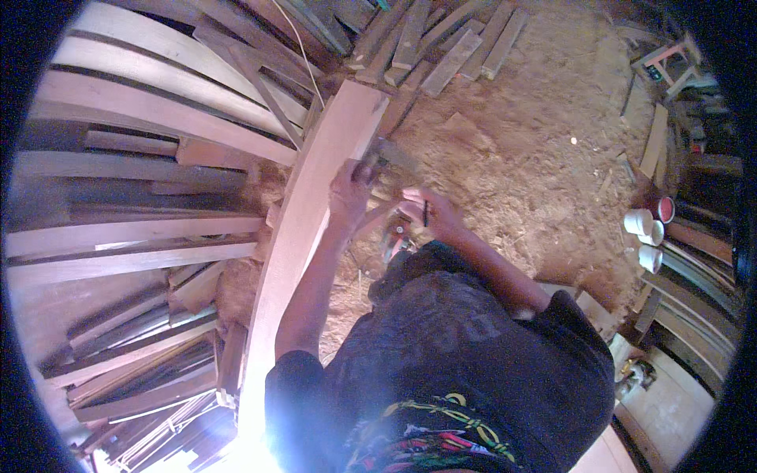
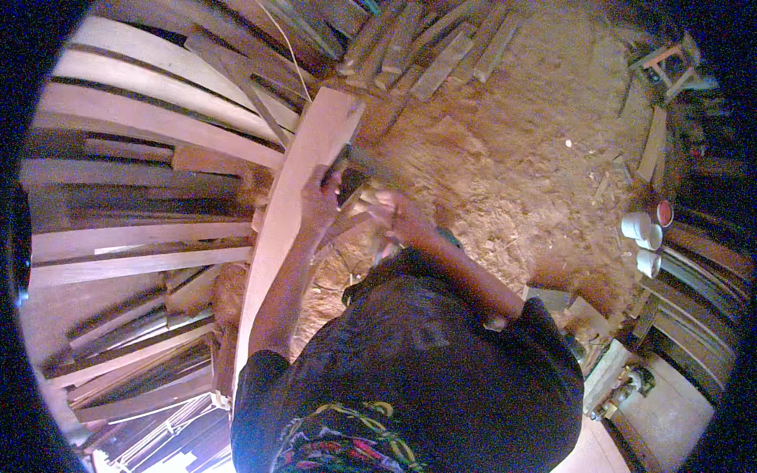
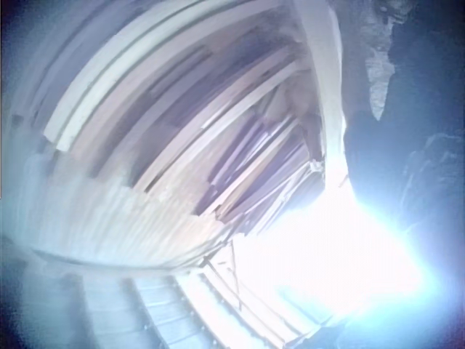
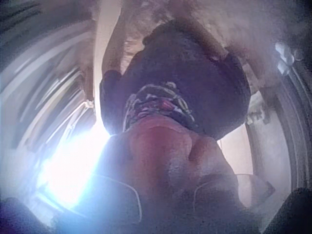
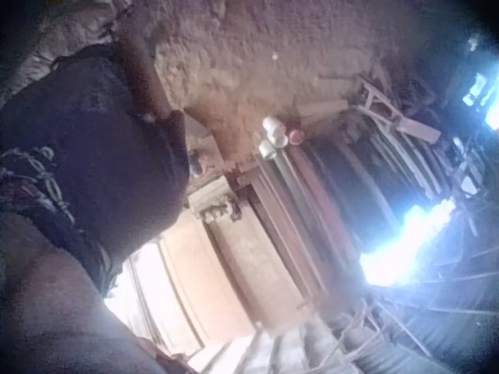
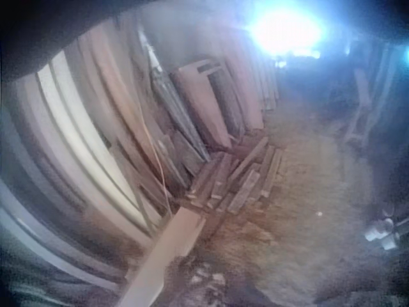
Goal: The person measures a long wooden plank with a tape measure and marks it with a pencil. They then use a try square to draw perpendicular lines on the plank. The person handles the plank and tools throughout the process.
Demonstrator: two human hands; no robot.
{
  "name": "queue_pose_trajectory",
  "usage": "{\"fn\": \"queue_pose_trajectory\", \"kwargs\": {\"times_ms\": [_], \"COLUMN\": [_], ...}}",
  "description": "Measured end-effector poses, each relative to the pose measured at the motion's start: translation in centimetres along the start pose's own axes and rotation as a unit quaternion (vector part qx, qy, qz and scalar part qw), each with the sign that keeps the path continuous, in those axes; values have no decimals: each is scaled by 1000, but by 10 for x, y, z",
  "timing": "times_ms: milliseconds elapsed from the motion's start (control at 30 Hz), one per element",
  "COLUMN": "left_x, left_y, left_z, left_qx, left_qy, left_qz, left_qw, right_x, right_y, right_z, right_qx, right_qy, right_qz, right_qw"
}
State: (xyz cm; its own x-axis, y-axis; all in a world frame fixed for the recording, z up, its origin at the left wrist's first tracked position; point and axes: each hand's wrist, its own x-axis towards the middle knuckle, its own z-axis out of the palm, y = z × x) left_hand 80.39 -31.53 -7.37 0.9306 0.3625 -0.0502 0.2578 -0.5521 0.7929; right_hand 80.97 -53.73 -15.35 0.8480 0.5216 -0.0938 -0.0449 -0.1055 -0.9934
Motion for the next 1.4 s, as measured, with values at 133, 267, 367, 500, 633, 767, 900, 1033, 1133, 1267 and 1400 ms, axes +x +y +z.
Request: {"fn": "queue_pose_trajectory", "kwargs": {"times_ms": [133, 267, 367, 500, 633, 767, 900, 1033, 1133, 1267, 1400], "left_x": [52, 80, 78, 74, 81, 87, 92, 93, 100, 112, 115], "left_y": [-17, -27, -28, -23, -11, -3, -3, -3, -4, -5, -6], "left_z": [-13, 1, 8, -2, -9, 0, 10, 12, 15, 23, 25], "left_qx": [39, 187, 268, 336, 396, 347, 370, 344, 302, 300, 294], "left_qy": [68, 102, 112, 55, 8, 6, 32, 49, 50, 70, 78], "left_qz": [64, 120, 143, 92, 83, 96, 98, 91, 98, 130, 131], "left_qw": [995, 970, 946, 936, 915, 933, 923, 933, 947, 943, 944], "right_x": [-6, -13, -13, -6, 8, 20, 28, 28, 29, 34, 35], "right_y": [34, 45, 44, 49, 60, 64, 62, 60, 62, 66, 70], "right_z": [-57, -109, -133, -146, -156, -161, -159, -159, -160, -163, -163], "right_qx": [-12, -148, -161, -157, -162, -157, -138, -127, -161, -193, -183], "right_qy": [1, 35, 87, 159, 122, 102, 144, 127, 107, 86, 86], "right_qz": [76, 155, 148, 124, 108, 102, 99, 131, 152, 158, 184], "right_qw": [997, 976, 972, 967, 973, 977, 975, 975, 969, 965, 962]}}
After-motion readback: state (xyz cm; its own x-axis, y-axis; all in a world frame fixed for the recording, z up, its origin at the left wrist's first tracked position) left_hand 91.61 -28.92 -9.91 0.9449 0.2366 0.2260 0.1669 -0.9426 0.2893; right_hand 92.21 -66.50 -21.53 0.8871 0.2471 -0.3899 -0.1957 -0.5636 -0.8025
